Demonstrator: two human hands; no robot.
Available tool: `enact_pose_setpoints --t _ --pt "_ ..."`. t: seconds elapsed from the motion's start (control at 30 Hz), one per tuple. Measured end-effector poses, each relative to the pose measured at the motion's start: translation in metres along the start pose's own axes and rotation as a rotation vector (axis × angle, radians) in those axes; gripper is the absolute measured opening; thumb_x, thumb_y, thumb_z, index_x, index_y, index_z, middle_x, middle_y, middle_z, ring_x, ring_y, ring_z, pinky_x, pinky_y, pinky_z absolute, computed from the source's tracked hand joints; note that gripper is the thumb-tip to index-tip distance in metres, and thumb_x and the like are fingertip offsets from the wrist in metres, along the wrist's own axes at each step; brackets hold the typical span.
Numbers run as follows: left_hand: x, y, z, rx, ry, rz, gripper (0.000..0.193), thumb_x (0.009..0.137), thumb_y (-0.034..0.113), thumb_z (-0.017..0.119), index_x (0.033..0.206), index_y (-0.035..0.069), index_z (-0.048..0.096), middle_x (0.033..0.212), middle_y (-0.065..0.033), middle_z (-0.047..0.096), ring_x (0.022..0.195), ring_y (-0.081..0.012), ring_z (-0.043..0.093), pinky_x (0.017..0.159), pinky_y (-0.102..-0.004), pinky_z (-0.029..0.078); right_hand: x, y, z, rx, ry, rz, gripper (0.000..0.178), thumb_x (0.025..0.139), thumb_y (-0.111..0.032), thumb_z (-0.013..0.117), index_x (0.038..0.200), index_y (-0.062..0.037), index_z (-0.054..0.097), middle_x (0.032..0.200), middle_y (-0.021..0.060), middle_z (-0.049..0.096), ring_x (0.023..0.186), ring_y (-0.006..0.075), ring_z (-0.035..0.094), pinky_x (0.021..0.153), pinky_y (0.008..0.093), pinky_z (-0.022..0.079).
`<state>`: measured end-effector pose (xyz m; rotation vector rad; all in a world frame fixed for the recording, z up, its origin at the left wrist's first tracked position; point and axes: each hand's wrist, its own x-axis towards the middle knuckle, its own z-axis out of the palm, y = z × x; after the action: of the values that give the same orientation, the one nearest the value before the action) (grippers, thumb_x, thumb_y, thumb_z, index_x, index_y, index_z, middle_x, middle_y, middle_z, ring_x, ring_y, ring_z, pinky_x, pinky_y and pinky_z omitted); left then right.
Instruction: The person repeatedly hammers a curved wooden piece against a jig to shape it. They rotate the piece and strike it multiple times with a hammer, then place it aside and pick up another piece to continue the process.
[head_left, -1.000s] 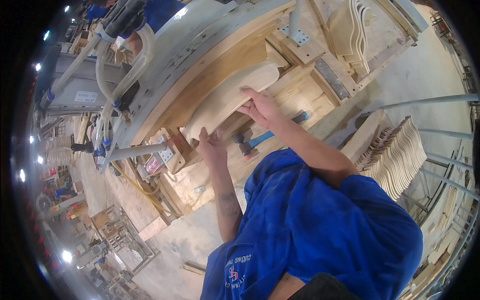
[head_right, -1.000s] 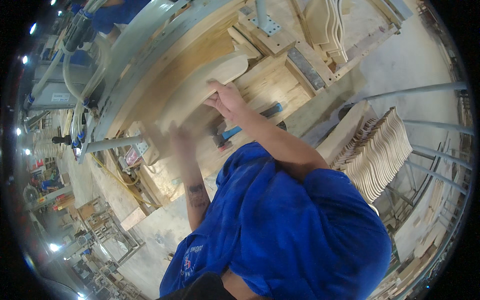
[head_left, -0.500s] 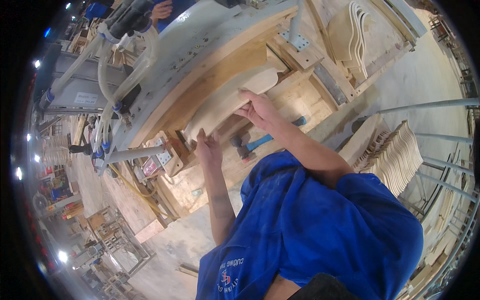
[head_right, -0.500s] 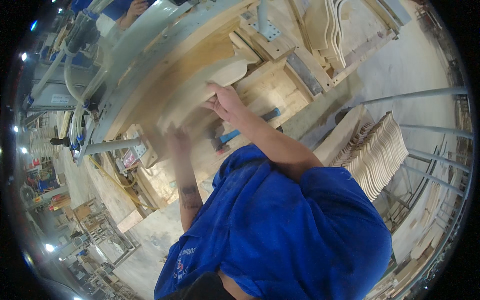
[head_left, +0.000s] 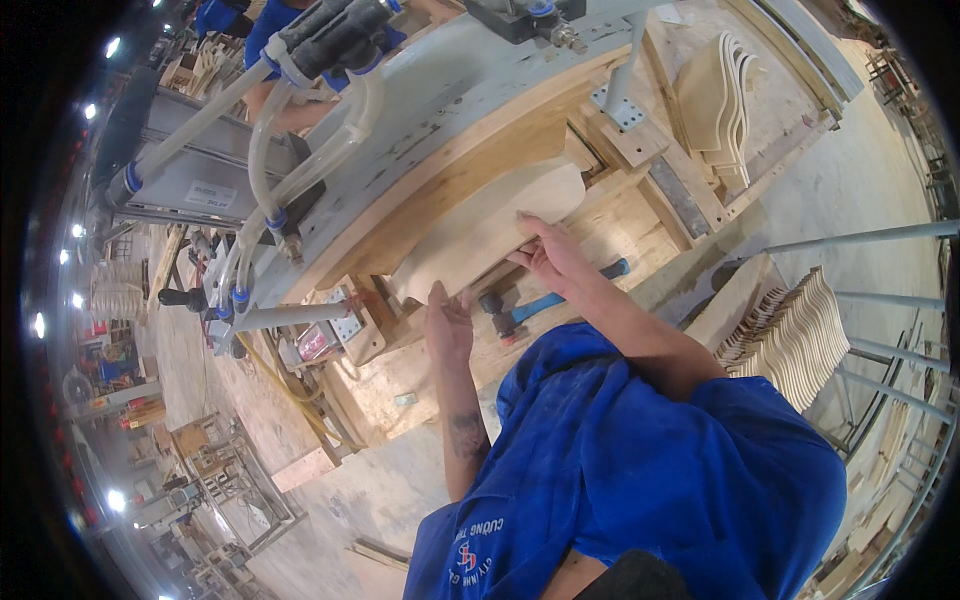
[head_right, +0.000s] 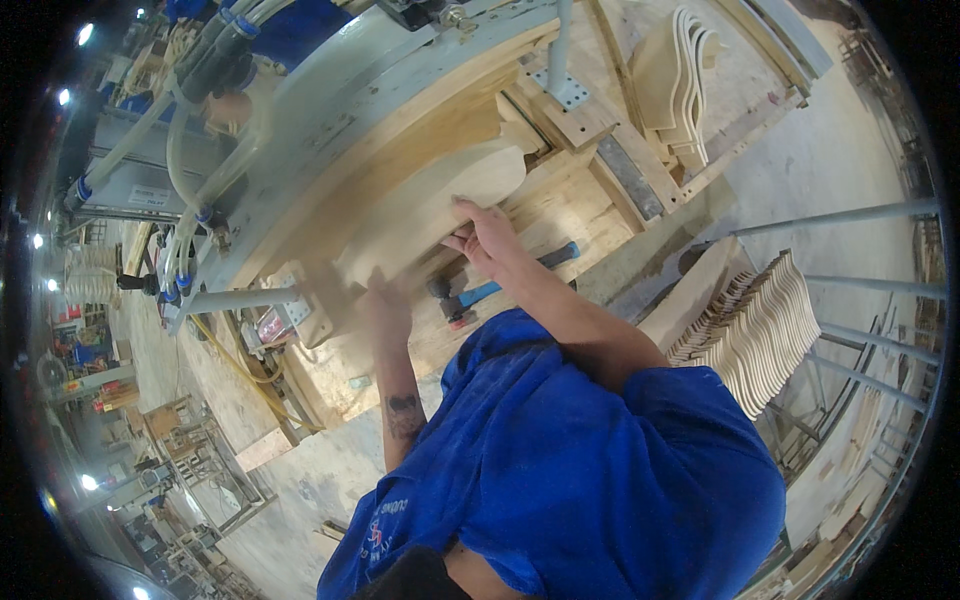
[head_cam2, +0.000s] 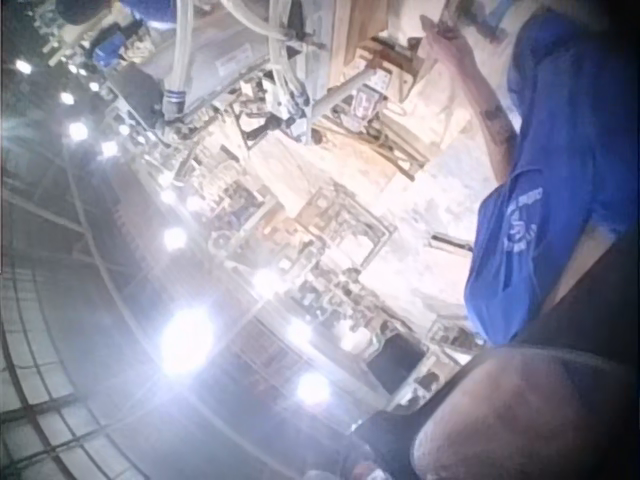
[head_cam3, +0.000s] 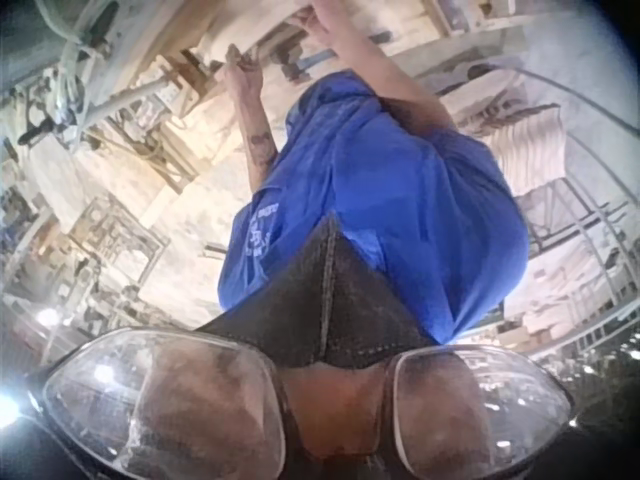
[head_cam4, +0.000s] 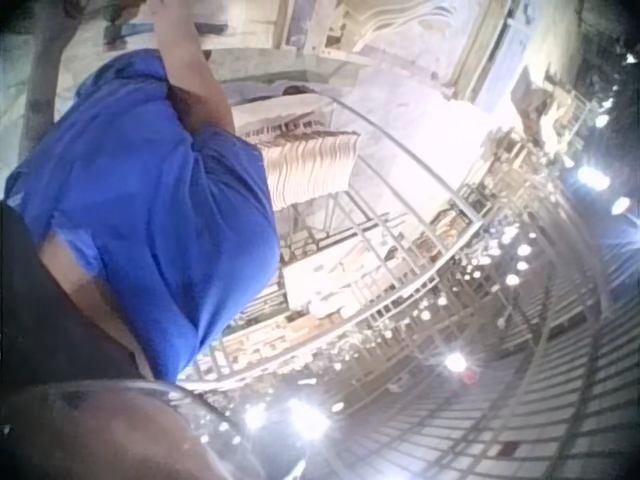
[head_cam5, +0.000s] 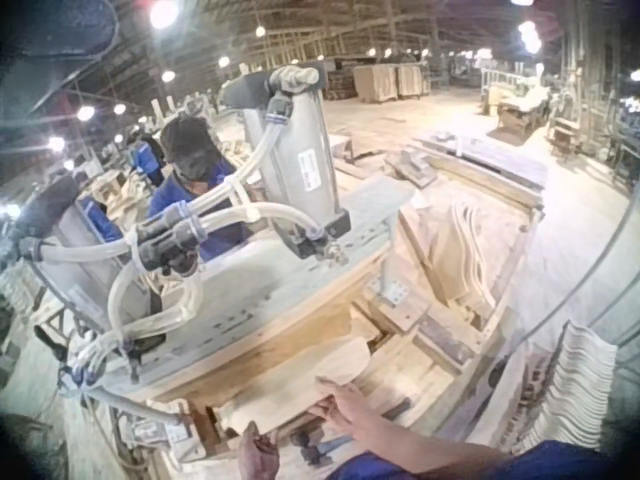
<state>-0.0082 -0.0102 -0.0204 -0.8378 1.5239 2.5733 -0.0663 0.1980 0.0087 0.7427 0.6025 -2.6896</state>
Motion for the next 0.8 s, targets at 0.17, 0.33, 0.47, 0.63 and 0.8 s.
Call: enact_pose_setpoints --t 0.17,0.33,0.47,0.63,0.8 --pt "0.001 -0.004 -0.002 -0.018 -0.017 -0.003 0.034 0.101 0.022 0.060 0.127 0.002 0.049 0.125 -0.0051 0.053 0.115 -0.0235 0.057 0.106 -0.0397 0.048 -0.001 -0.001 0.008 -0.008 0.022 -0.066 0.029 0.100 -0.011 0.056 0.126 0.0025 0.053 0.123 0.0164 0.064 0.113 0.0300 0.066 0.102 0.0484 0.054" --pt "0.001 0.008 0.008 -0.001 0.011 0.011 0.032 0.102 0.021 0.058 0.126 0.001 0.050 0.125 -0.0069 0.055 0.113 -0.0228 0.058 0.104 -0.0383 0.050 0.003 0.001 0.012 0.003 0.013 -0.110 0.029 0.101 -0.011 0.055 0.126 0.0017 0.053 0.127 0.0167 0.062 0.116 0.0307 0.064 0.103 0.0498 0.053" --pt "0.003 0.009 0.010 0.188 0.010 -0.035 0.035 0.104 0.021 0.055 0.129 -0.002 0.050 0.128 -0.0110 0.057 0.115 -0.0245 0.059 0.102 -0.0389 0.051 0.008 0.004 0.008 -0.106 0.094 -0.049 0.031 0.100 -0.016 0.057 0.128 -0.0013 0.053 0.127 0.0144 0.060 0.115 0.0311 0.064 0.103 0.0494 0.052" --pt "0.012 -0.010 0.004 -0.410 0.115 -0.180 0.034 0.102 0.024 0.058 0.123 -0.003 0.054 0.112 -0.0161 0.067 0.096 -0.0309 0.068 0.081 -0.0410 0.060 -0.001 0.004 -0.007 -0.551 0.209 0.068 0.029 0.098 -0.029 0.063 0.121 -0.0114 0.057 0.103 0.0057 0.061 0.086 0.0180 0.063 0.069 0.0320 0.052" --pt "0.009 -0.011 0.004 -0.302 0.120 -0.174 0.034 0.101 0.028 0.059 0.109 -0.005 0.057 0.105 -0.0160 0.067 0.087 -0.0213 0.069 0.075 -0.0312 0.061 -0.004 0.009 -0.005 -0.622 0.156 0.072 0.019 0.095 -0.030 0.068 0.102 -0.0163 0.056 0.076 -0.0047 0.055 0.067 0.0075 0.052 0.051 0.0214 0.035"
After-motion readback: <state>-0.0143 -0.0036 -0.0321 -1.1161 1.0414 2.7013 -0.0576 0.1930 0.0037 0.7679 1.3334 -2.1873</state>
